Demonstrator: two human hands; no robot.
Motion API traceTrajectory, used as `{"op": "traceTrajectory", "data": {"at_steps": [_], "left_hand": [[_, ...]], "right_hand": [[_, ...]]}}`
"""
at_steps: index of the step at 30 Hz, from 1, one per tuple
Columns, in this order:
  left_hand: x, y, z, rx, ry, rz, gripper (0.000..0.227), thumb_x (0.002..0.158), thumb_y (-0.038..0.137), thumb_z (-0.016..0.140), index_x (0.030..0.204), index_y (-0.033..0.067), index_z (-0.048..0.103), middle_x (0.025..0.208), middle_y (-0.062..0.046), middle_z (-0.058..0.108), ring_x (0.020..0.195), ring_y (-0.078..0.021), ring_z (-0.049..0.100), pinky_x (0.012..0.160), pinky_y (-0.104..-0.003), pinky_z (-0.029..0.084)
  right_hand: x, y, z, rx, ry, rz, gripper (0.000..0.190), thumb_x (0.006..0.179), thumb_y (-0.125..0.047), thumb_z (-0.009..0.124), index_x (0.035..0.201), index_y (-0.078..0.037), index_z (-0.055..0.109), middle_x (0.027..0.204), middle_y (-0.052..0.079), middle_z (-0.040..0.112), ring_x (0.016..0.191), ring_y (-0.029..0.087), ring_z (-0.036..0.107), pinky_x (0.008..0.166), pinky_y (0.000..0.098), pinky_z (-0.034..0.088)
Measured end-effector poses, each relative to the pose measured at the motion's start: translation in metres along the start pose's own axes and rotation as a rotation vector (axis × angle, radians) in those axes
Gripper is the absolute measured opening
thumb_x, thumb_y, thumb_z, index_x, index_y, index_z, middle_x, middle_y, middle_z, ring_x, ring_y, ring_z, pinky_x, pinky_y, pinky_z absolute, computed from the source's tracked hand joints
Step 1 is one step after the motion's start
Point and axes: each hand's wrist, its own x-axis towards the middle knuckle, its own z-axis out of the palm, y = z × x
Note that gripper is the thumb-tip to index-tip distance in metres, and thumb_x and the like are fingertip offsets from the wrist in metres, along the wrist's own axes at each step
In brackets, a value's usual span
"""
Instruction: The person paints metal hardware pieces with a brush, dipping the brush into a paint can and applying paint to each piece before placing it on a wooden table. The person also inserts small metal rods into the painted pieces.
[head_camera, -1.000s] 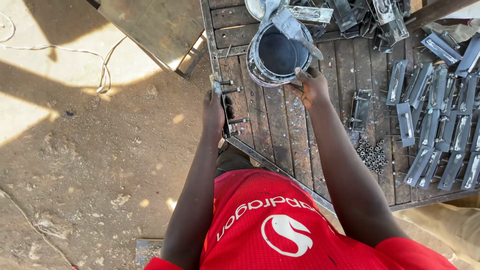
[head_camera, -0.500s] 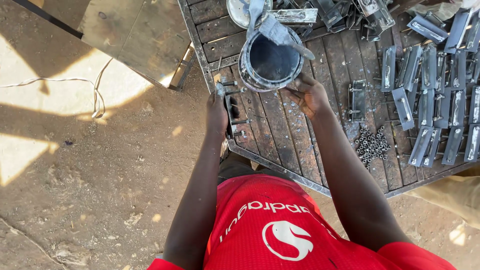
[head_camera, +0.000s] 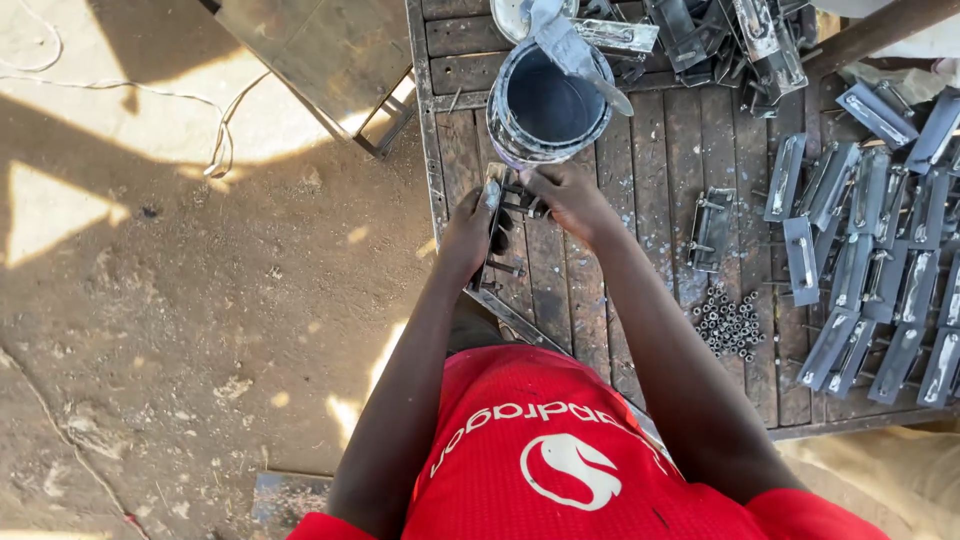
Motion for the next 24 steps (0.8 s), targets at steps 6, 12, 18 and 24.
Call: {"op": "traceTrajectory", "data": {"at_steps": [6, 12, 18, 24], "left_hand": [[-0.047, 0.006, 0.036, -0.264, 0.151, -0.045, 0.042, 0.109, 0.045, 0.048, 0.112, 0.0047, 0.059, 0.074, -0.019, 0.066, 0.048, -0.0261, 0.066, 0.038, -0.033, 0.057], [-0.09, 0.037, 0.063, 0.011, 0.131, -0.042, 0.057, 0.109, 0.046, 0.046, 0.143, 0.002, 0.056, 0.132, -0.036, 0.061, 0.125, -0.0596, 0.055, 0.105, -0.069, 0.044], [-0.054, 0.0, 0.076, -0.034, 0.077, -0.099, 0.061, 0.109, 0.053, 0.045, 0.142, 0.0023, 0.054, 0.093, -0.02, 0.075, 0.07, -0.0291, 0.076, 0.065, -0.044, 0.066], [-0.016, -0.028, 0.076, -0.141, 0.032, -0.007, 0.059, 0.114, 0.041, 0.039, 0.147, -0.0069, 0.045, 0.088, -0.023, 0.071, 0.064, -0.0289, 0.071, 0.056, -0.041, 0.063]], "right_hand": [[-0.069, -0.045, -0.005, 0.098, -0.071, -0.14, 0.012, 0.094, -0.013, 0.077, 0.1, -0.004, 0.073, 0.081, 0.005, 0.065, 0.073, 0.01, 0.064, 0.053, 0.0187, 0.053], [-0.099, -0.05, -0.015, 0.008, -0.015, -0.072, 0.026, 0.102, -0.027, 0.071, 0.116, -0.005, 0.073, 0.092, 0.013, 0.072, 0.082, 0.021, 0.073, 0.055, 0.0246, 0.055], [-0.086, -0.02, -0.021, 0.053, 0.094, 0.067, 0.032, 0.105, -0.039, 0.064, 0.108, -0.007, 0.066, 0.078, 0.012, 0.067, 0.057, 0.017, 0.063, 0.033, 0.0218, 0.043], [-0.098, -0.027, -0.035, 0.386, -0.021, 0.017, 0.014, 0.094, -0.006, 0.071, 0.106, -0.006, 0.066, 0.091, 0.004, 0.064, 0.072, 0.011, 0.067, 0.06, 0.02, 0.061]]}}
